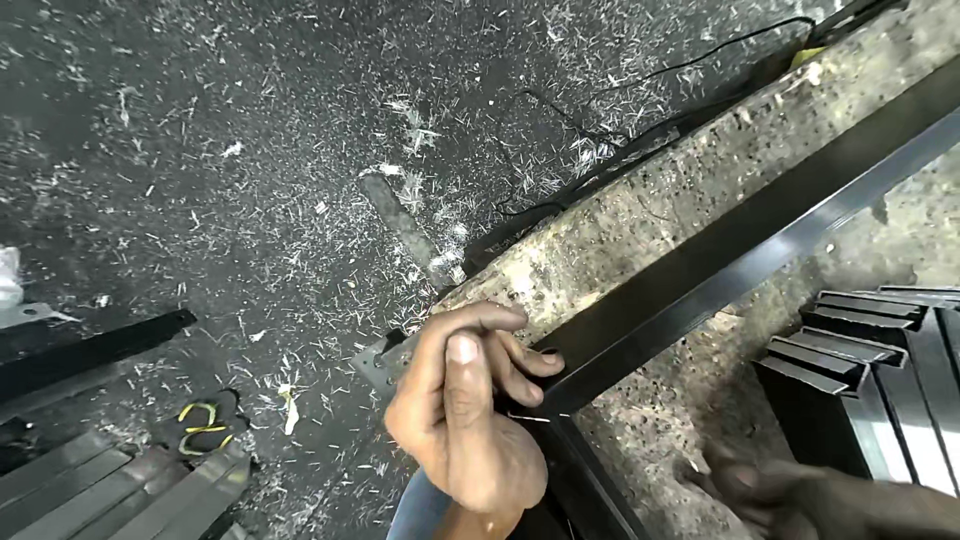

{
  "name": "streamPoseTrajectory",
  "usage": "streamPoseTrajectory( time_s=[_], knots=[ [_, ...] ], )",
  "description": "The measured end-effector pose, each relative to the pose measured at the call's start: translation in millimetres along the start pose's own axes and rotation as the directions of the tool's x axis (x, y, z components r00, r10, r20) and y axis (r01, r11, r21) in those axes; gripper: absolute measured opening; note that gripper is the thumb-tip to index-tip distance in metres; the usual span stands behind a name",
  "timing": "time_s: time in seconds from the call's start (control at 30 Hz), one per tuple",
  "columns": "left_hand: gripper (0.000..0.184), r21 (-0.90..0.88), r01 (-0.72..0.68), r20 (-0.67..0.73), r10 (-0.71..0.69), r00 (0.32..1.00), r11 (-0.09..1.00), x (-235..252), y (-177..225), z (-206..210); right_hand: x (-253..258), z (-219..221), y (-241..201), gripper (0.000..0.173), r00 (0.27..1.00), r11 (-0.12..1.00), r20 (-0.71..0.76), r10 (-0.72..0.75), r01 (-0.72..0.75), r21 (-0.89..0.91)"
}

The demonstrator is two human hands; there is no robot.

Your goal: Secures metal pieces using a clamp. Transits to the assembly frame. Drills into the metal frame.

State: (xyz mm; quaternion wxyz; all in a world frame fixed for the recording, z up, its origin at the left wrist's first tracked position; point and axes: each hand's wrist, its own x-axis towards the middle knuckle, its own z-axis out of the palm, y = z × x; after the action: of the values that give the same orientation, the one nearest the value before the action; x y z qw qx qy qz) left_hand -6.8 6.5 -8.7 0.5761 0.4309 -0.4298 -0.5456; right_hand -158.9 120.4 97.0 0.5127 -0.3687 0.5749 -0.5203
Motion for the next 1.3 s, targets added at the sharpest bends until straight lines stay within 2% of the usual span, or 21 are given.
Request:
streamPoseTrajectory(
  time_s=[0.07, 0.27, 0.4, 0.47, 0.63, 0.77, 0.93, 1.1, 1.23, 1.3],
  knots=[
    [0.040, -0.019, -0.012, -0.008, 0.012, 1.000, 1.000, 0, -1, 1, 21, 18, 5, 0.048, 0.994, 0.996, 0.060, -0.089, 0.090, -0.015],
    [0.038, -0.050, -0.005, -0.009, 0.005, 1.000, 0.999, -2, -2, 0, 25, 64, 6, 0.039, 0.983, 0.977, -0.001, -0.185, 0.183, -0.111],
    [0.039, -0.075, -0.021, -0.013, 0.020, 1.000, 0.997, -2, -4, 0, 35, 67, 11, 0.033, 0.962, 0.911, 0.069, -0.264, 0.272, -0.310],
    [0.039, -0.073, -0.023, -0.002, 0.023, 1.000, 0.997, -2, -4, 0, 36, 66, 14, 0.029, 0.958, 0.893, 0.093, -0.273, 0.288, -0.345],
    [0.038, -0.105, -0.037, -0.029, 0.034, 0.999, 0.994, -3, -6, 2, 37, 64, 3, 0.039, 0.954, 0.926, 0.143, -0.262, 0.291, -0.242],
    [0.038, -0.112, -0.033, -0.031, 0.029, 0.999, 0.993, -3, -5, 2, 32, 68, 14, 0.028, 0.948, 0.874, 0.160, -0.275, 0.316, -0.369],
    [0.039, -0.107, -0.042, -0.033, 0.039, 0.999, 0.993, -3, -6, 2, 34, 63, 1, 0.036, 0.945, 0.875, 0.161, -0.285, 0.325, -0.358],
    [0.040, -0.095, -0.043, -0.036, 0.039, 0.999, 0.995, -2, -5, 3, 28, 66, 15, 0.043, 0.934, 0.834, 0.186, -0.306, 0.357, -0.420],
    [0.039, -0.106, -0.040, -0.040, 0.036, 0.999, 0.994, -2, -6, 3, 30, 66, 6, 0.040, 0.931, 0.858, 0.138, -0.339, 0.366, -0.361],
    [0.039, -0.104, -0.040, -0.029, 0.037, 0.999, 0.994, -3, -7, 2, 30, 67, 10, 0.042, 0.941, 0.850, 0.151, -0.301, 0.337, -0.405]
  ],
)
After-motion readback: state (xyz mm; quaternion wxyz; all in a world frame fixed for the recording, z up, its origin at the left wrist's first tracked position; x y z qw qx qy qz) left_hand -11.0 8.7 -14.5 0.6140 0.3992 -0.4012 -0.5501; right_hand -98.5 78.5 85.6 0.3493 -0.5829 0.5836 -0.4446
